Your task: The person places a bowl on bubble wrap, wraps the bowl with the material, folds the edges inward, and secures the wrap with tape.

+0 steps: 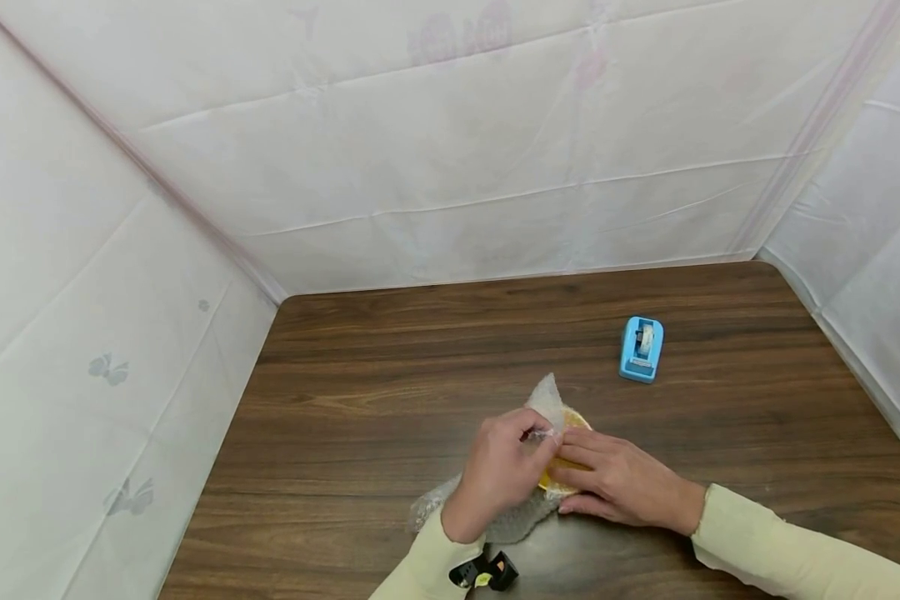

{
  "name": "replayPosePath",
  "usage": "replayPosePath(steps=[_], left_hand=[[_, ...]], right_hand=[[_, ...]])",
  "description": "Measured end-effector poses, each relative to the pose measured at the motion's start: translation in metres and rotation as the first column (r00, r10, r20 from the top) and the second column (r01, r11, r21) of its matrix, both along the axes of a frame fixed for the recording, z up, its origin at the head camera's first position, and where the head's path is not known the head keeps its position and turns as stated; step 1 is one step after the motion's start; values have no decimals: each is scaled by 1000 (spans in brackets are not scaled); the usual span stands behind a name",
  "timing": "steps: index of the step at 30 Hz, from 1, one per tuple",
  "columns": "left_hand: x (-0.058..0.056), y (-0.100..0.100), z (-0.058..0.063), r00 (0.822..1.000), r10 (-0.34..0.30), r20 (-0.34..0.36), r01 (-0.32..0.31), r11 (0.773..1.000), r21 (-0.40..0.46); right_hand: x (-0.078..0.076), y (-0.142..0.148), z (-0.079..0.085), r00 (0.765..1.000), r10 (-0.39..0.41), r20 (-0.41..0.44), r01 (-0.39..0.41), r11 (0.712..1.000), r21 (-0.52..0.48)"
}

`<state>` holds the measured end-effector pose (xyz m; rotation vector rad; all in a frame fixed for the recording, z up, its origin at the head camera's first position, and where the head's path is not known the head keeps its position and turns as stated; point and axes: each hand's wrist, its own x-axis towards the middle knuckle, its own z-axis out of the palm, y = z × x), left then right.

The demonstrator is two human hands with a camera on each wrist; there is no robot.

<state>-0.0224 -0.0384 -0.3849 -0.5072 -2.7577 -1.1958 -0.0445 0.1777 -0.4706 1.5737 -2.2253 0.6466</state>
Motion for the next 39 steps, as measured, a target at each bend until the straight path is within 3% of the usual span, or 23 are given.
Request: replayPosePath(steps=[14, 20, 25, 34, 39], left_hand=[[9, 8, -19, 992, -48, -117, 31, 989, -145], [12, 12, -27, 985, -30, -168, 8, 991, -134], [14, 14, -30, 989, -20, -144, 2, 992, -125], [16, 17, -35, 982, -30, -186, -6, 982, -190], [17, 20, -38, 982, -47, -182, 16, 986, -167]], right_hand=[[-3, -3, -1, 1000, 15, 11, -15, 999, -36], [-3, -2, 1, 998, 21, 59, -16, 996, -88], [-4, -3, 2, 997, 32, 64, -22, 988, -155], [-4, -5, 4, 997, -64, 41, 71, 978, -197], [-2, -4, 3, 991, -133, 33, 137, 978, -160]])
